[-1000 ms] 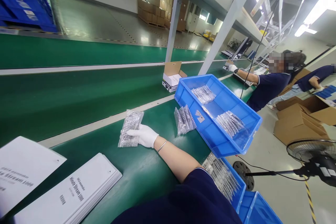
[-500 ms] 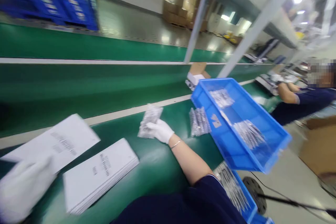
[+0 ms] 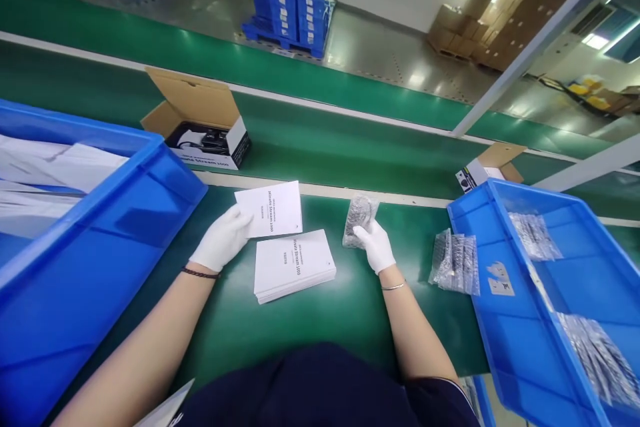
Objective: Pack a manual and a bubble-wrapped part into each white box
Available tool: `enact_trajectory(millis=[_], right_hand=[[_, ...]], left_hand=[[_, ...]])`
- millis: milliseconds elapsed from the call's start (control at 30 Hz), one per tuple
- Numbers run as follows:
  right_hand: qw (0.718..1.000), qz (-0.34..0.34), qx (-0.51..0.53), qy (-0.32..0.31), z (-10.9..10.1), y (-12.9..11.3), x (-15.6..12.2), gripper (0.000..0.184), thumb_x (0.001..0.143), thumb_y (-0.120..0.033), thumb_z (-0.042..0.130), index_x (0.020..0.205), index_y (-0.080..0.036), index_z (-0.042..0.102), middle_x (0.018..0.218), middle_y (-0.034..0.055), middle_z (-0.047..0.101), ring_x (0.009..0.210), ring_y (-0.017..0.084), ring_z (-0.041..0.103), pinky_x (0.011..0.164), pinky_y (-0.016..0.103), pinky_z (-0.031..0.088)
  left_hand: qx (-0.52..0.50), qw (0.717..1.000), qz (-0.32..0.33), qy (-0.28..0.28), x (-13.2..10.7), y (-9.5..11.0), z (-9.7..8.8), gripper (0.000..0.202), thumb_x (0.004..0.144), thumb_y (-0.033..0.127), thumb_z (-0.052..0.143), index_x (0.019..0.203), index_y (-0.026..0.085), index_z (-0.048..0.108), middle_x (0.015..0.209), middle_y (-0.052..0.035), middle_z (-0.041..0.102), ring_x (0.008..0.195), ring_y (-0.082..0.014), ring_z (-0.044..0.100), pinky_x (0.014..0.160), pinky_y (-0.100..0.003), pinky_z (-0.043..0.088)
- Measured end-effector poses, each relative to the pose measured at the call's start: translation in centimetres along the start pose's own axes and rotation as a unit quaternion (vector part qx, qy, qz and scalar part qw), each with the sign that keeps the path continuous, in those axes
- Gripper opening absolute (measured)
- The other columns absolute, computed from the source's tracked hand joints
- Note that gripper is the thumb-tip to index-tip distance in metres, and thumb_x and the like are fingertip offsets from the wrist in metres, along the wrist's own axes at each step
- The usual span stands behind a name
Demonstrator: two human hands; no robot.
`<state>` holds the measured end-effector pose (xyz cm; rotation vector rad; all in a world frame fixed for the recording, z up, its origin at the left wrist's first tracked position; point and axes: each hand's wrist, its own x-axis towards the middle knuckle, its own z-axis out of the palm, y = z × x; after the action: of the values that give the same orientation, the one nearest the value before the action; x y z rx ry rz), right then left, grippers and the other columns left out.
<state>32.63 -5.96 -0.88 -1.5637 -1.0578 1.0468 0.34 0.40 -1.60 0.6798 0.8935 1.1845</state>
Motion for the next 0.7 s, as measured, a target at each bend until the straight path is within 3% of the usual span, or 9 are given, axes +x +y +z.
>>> enact_trajectory(millis=[100, 167, 267, 333, 433, 533, 633, 700], right_hand=[[0.992, -0.017, -0.128, 0.001, 0.1, -2.1, 1.0, 0.052, 0.071, -0.046, 0.067, 0.114, -0.017, 0.068, 0.116, 0.0105, 0.073, 0.110, 0.031, 0.066, 0.102, 0.049, 0.049], [0.981, -0.062, -0.184, -0.023, 0.9, -4.4, 2.2, 0.051, 0.072, -0.045, 0.065, 0.115, -0.017, 0.068, 0.114, 0.0108, 0.073, 0.107, 0.031, 0.067, 0.101, 0.049, 0.049], [0.959, -0.157, -0.226, -0.067, 3.9, -9.3, 4.8, 0.051, 0.078, -0.042, 0.063, 0.123, -0.018, 0.064, 0.119, 0.0110, 0.071, 0.108, 0.030, 0.066, 0.097, 0.046, 0.051], [0.917, -0.241, -0.305, -0.092, 7.2, -13.1, 6.6, 0.044, 0.084, -0.036, 0.058, 0.124, -0.020, 0.065, 0.123, 0.0105, 0.069, 0.111, 0.030, 0.064, 0.098, 0.046, 0.050], [0.805, -0.366, -0.444, -0.141, 13.8, -18.2, 9.3, 0.039, 0.092, -0.027, 0.049, 0.126, -0.022, 0.065, 0.127, 0.0112, 0.065, 0.116, 0.032, 0.059, 0.100, 0.047, 0.047], [0.716, -0.405, -0.551, -0.141, 20.8, -21.3, 12.4, 0.039, 0.095, -0.023, 0.043, 0.129, -0.019, 0.063, 0.126, 0.0163, 0.062, 0.113, 0.034, 0.059, 0.094, 0.049, 0.049], [0.697, -0.336, -0.610, -0.168, 26.6, -21.9, 15.5, 0.039, 0.095, -0.019, 0.044, 0.130, -0.016, 0.061, 0.125, 0.0171, 0.063, 0.111, 0.033, 0.061, 0.092, 0.047, 0.051], [0.697, -0.288, -0.624, -0.204, 29.0, -21.1, 17.1, 0.038, 0.094, -0.018, 0.047, 0.127, -0.016, 0.064, 0.123, 0.0149, 0.065, 0.109, 0.031, 0.063, 0.092, 0.042, 0.051]], left_hand=[[-0.027, 1.000, -0.004, -0.013, 0.2, 0.0, -0.3, 0.041, 0.072, 0.023, 0.079, 0.112, 0.015, 0.068, 0.126, -0.0136, 0.069, 0.126, -0.0325, 0.060, 0.113, -0.048, 0.046], [-0.046, 0.999, -0.002, -0.024, 0.3, 0.1, -0.5, 0.039, 0.070, 0.022, 0.079, 0.107, 0.014, 0.070, 0.122, -0.0138, 0.070, 0.124, -0.0324, 0.061, 0.114, -0.047, 0.045], [-0.087, 0.995, -0.002, -0.045, 0.5, 0.1, -0.9, 0.039, 0.068, 0.019, 0.080, 0.105, 0.012, 0.071, 0.117, -0.0142, 0.072, 0.119, -0.0321, 0.064, 0.113, -0.046, 0.044], [-0.122, 0.991, -0.007, -0.063, 0.6, 0.2, -1.4, 0.042, 0.069, 0.017, 0.079, 0.109, 0.011, 0.071, 0.117, -0.0143, 0.072, 0.116, -0.0310, 0.065, 0.110, -0.045, 0.045], [-0.159, 0.984, -0.012, -0.082, 0.7, 0.3, -1.9, 0.044, 0.069, 0.014, 0.077, 0.112, 0.010, 0.070, 0.115, -0.0147, 0.072, 0.109, -0.0297, 0.067, 0.106, -0.044, 0.047], [-0.172, 0.981, -0.015, -0.093, 0.7, 0.4, -2.1, 0.043, 0.068, 0.012, 0.077, 0.110, 0.008, 0.070, 0.110, -0.0145, 0.073, 0.103, -0.0295, 0.069, 0.103, -0.045, 0.047], [-0.177, 0.979, -0.019, -0.101, 0.8, 0.5, -2.1, 0.040, 0.068, 0.013, 0.077, 0.108, 0.008, 0.071, 0.108, -0.0146, 0.073, 0.102, -0.0300, 0.069, 0.101, -0.045, 0.048], [-0.182, 0.978, -0.018, -0.101, 0.8, 0.6, -2.1, 0.040, 0.067, 0.013, 0.077, 0.106, 0.009, 0.071, 0.108, -0.0144, 0.074, 0.102, -0.0300, 0.069, 0.100, -0.044, 0.049]])
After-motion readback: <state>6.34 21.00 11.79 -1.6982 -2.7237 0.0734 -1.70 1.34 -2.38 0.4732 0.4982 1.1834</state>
